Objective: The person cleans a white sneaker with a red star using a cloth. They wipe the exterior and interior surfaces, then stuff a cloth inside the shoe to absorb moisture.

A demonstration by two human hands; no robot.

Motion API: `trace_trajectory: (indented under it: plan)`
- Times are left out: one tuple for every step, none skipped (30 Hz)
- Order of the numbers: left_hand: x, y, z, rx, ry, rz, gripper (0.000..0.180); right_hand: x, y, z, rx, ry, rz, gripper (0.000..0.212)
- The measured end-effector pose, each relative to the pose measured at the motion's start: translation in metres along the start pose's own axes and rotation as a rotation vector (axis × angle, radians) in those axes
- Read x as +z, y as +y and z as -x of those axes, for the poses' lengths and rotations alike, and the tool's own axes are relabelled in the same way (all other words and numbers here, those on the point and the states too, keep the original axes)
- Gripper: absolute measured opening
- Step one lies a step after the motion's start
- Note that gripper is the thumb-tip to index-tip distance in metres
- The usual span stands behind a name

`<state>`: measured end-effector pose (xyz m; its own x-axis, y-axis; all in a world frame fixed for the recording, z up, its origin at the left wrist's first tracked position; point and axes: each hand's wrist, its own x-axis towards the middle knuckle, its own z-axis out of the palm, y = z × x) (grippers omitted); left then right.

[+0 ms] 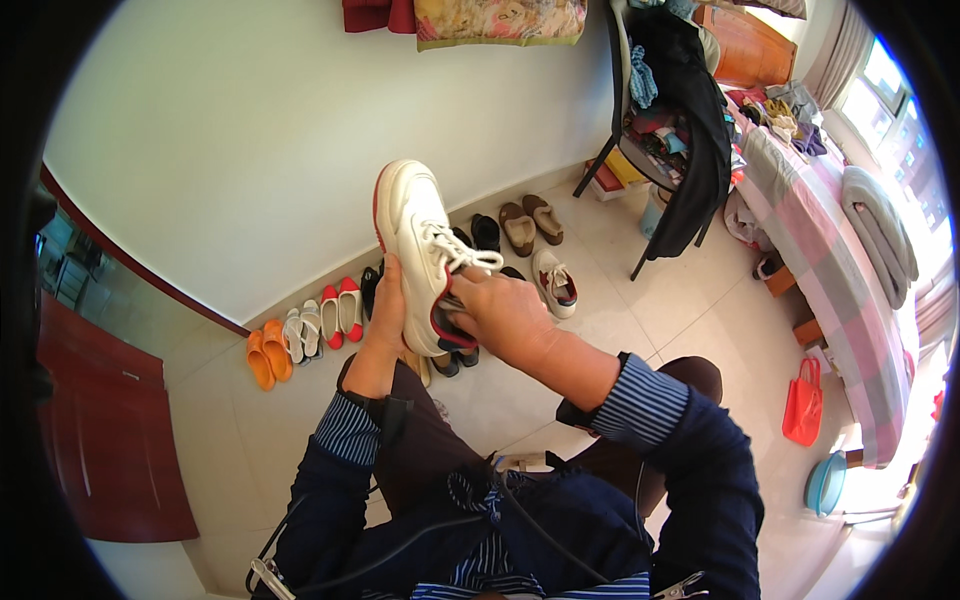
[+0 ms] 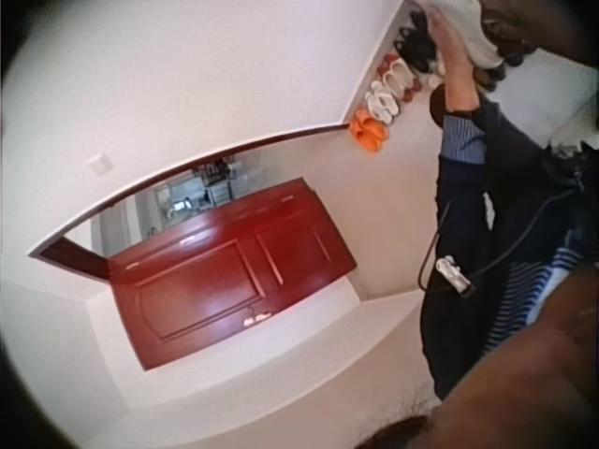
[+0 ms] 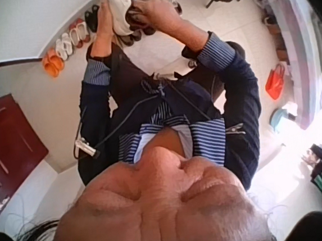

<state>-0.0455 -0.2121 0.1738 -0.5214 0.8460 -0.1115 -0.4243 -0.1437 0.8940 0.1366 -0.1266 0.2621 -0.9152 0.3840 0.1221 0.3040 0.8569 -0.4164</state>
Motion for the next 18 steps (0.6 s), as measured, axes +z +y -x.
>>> trace_trajectory:
  plan:
    - [0.002,0.001,0.000,-0.007,0.012,0.074,0.062,0.005,-0.003,-0.001,-0.033,0.163,0.051,0.030]
    - [0.004,0.002,0.001,-0.014,0.004,0.065,0.062,0.010,-0.005,-0.002,-0.057,0.176,0.142,0.027]
    - [0.005,0.003,0.001,-0.015,0.001,0.069,0.063,0.016,-0.007,-0.003,-0.106,0.216,0.226,0.025]
    - [0.005,0.003,0.002,-0.021,-0.012,0.073,0.063,0.020,-0.009,-0.005,-0.140,0.241,0.312,0.023]
    - [0.005,0.003,0.002,0.019,-0.027,-0.022,0.064,0.024,-0.010,-0.005,-0.134,0.213,0.429,0.015]
    - [0.005,0.003,0.002,0.022,-0.018,-0.037,0.063,0.025,-0.010,-0.006,-0.134,0.163,0.437,0.013]
    - [0.004,0.002,0.002,0.029,-0.018,-0.048,0.063,0.025,-0.009,-0.008,-0.126,0.086,0.446,0.012]
    - [0.003,0.001,0.002,0.037,-0.017,-0.059,0.063,0.024,-0.008,-0.009,-0.099,-0.004,0.466,0.011]
    - [0.003,0.000,0.002,0.034,-0.006,-0.061,0.063,0.021,-0.007,-0.011,-0.144,-0.071,0.526,0.009]
    - [0.003,-0.002,0.001,0.033,0.003,-0.063,0.063,0.018,-0.006,-0.013,-0.166,-0.094,0.537,0.009]
    - [0.002,-0.002,0.000,0.032,-0.004,-0.063,0.063,0.013,-0.004,-0.016,-0.180,-0.134,0.551,0.008]
    - [0.003,-0.002,-0.001,0.022,0.001,-0.079,0.063,0.010,-0.004,-0.018,-0.208,-0.172,0.550,0.008]
    - [0.003,-0.002,-0.002,0.010,-0.008,-0.091,0.064,0.005,-0.002,-0.020,-0.253,-0.205,0.522,0.007]
    - [0.004,-0.002,-0.003,-0.012,-0.005,-0.102,0.064,0.002,-0.002,-0.022,-0.274,-0.250,0.521,0.006]
    - [0.005,-0.001,-0.003,0.003,-0.017,-0.119,0.064,-0.001,-0.002,-0.022,-0.292,-0.281,0.522,0.005]
    - [0.007,0.000,-0.003,0.004,-0.015,-0.135,0.063,-0.002,-0.002,-0.023,-0.312,-0.313,0.520,0.004]
    - [0.008,0.001,-0.003,0.005,-0.006,-0.146,0.063,-0.003,-0.001,-0.023,-0.327,-0.356,0.502,0.004]
    - [0.008,0.002,-0.002,0.021,-0.013,-0.207,0.063,-0.003,-0.001,-0.024,-0.342,-0.399,0.483,0.003]
